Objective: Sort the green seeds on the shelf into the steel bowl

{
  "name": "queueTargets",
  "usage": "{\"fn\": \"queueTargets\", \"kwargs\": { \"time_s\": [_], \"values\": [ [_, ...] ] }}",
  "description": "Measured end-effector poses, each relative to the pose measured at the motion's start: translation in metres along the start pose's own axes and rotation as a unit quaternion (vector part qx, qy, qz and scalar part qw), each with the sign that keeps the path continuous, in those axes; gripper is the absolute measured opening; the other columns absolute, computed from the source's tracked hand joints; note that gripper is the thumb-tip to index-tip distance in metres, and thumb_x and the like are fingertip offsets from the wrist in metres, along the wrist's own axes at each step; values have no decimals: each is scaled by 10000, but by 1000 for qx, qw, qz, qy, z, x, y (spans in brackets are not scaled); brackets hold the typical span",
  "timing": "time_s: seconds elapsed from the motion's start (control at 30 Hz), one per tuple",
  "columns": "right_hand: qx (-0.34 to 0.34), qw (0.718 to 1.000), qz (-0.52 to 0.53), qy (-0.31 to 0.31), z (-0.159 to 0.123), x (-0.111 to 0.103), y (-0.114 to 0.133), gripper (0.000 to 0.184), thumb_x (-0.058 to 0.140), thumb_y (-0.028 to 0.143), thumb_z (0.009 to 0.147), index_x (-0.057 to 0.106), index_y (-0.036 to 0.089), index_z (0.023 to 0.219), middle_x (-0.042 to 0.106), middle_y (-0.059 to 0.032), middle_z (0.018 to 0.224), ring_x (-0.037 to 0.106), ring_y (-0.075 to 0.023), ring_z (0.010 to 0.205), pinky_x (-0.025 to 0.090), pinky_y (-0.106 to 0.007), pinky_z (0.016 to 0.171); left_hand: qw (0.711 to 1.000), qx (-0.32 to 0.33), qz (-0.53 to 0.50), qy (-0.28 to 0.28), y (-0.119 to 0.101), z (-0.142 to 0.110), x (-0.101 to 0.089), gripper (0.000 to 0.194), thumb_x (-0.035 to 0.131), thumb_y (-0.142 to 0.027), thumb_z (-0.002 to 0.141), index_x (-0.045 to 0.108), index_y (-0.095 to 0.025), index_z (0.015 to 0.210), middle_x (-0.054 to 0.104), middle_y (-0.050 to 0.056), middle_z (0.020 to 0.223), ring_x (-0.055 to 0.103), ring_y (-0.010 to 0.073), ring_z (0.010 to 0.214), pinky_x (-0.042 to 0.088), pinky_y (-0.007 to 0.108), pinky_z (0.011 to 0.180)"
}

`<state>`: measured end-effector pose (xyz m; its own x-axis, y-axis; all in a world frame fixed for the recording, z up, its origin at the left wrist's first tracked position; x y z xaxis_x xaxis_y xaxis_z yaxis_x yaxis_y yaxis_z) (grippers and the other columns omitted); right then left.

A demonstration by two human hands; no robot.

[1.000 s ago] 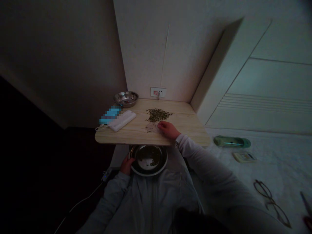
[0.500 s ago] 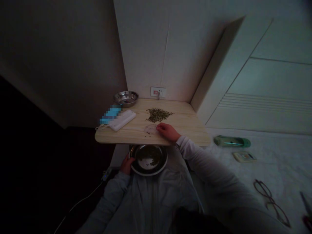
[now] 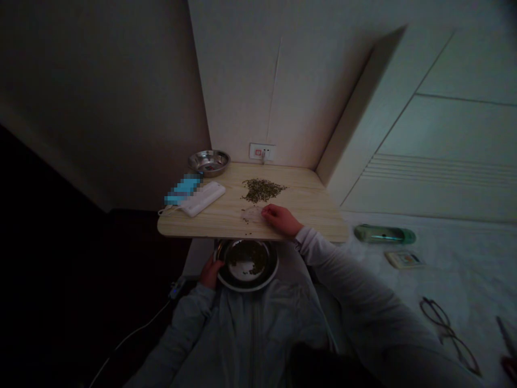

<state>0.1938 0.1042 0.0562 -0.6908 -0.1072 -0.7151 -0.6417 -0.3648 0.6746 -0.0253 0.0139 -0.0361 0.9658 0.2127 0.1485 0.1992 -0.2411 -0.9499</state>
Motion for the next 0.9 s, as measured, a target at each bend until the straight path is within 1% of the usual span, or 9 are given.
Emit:
{"fn": "queueTargets", "kwargs": {
  "time_s": [0.13, 0.27, 0.4, 0.57, 0.67, 0.8, 0.9],
  "values": [
    [-3, 1000, -4, 13, -5, -2, 2, 234, 387, 316, 727, 522, 137, 796, 502, 2, 641, 401, -76, 577, 311, -199, 563, 1000, -18, -10, 8, -6, -3, 2, 285, 531, -180, 494, 602, -174, 770, 625, 10, 662, 561, 204, 719, 398, 289, 659],
    [-5, 1000, 5, 26, -9, -3, 1, 236, 387, 317, 728, 518, 134, 799, 504, -1, 648, 402, -76, 578, 314, -198, 563, 999, -32, -19, 8, -11, -5, 5, 281, 527, -178, 487, 599, -179, 759, 613, -1, 616, 560, 200, 687, 397, 292, 647],
    [-5, 1000, 0, 30, -12, -3, 0, 235, 385, 316, 729, 518, 138, 804, 507, -4, 655, 407, -80, 581, 315, -201, 563, 999, -48, -13, -1, -13, -5, 7, 234, 519, -180, 458, 603, -196, 676, 598, 4, 567, 559, 215, 675, 401, 306, 637],
    [-10, 999, -2, 43, -16, -1, 2, 242, 388, 322, 730, 520, 138, 811, 513, -6, 662, 412, -80, 588, 319, -201, 572, 999, -37, -7, 1, -17, -6, 8, 223, 507, -176, 449, 599, -206, 649, 612, 15, 605, 554, 230, 733, 399, 314, 663],
    [-12, 999, -1, 46, -19, 0, 3, 252, 382, 332, 735, 519, 136, 815, 513, -6, 659, 407, -77, 582, 317, -198, 568, 999, -37, -8, -7, -17, -7, 9, 217, 501, -174, 450, 598, -202, 642, 613, 15, 589, 557, 227, 715, 400, 315, 655],
    [-13, 999, 4, 52, -21, 1, 5, 249, 383, 337, 734, 520, 139, 802, 509, -1, 650, 404, -75, 579, 313, -194, 562, 999, -29, -15, 4, -16, -8, 7, 222, 519, -189, 478, 604, -181, 682, 617, 5, 602, 560, 215, 708, 398, 304, 663],
    [-9, 998, 7, 54, -22, 1, 7, 245, 393, 338, 729, 525, 141, 791, 499, 5, 630, 401, -74, 571, 309, -193, 552, 1000, -21, -6, 9, -14, -8, 5, 198, 524, -179, 482, 606, -182, 661, 618, 10, 609, 561, 212, 712, 400, 291, 656]
  ]
}}
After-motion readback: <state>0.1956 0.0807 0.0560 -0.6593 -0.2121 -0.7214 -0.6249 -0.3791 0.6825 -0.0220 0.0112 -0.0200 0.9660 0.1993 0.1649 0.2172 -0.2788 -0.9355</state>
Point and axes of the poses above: each hand's wrist, its own z-axis towards the middle knuckle, its own x-axis out of the palm, y = z × x, the point moved 1 cm from there along z, towards the middle knuckle
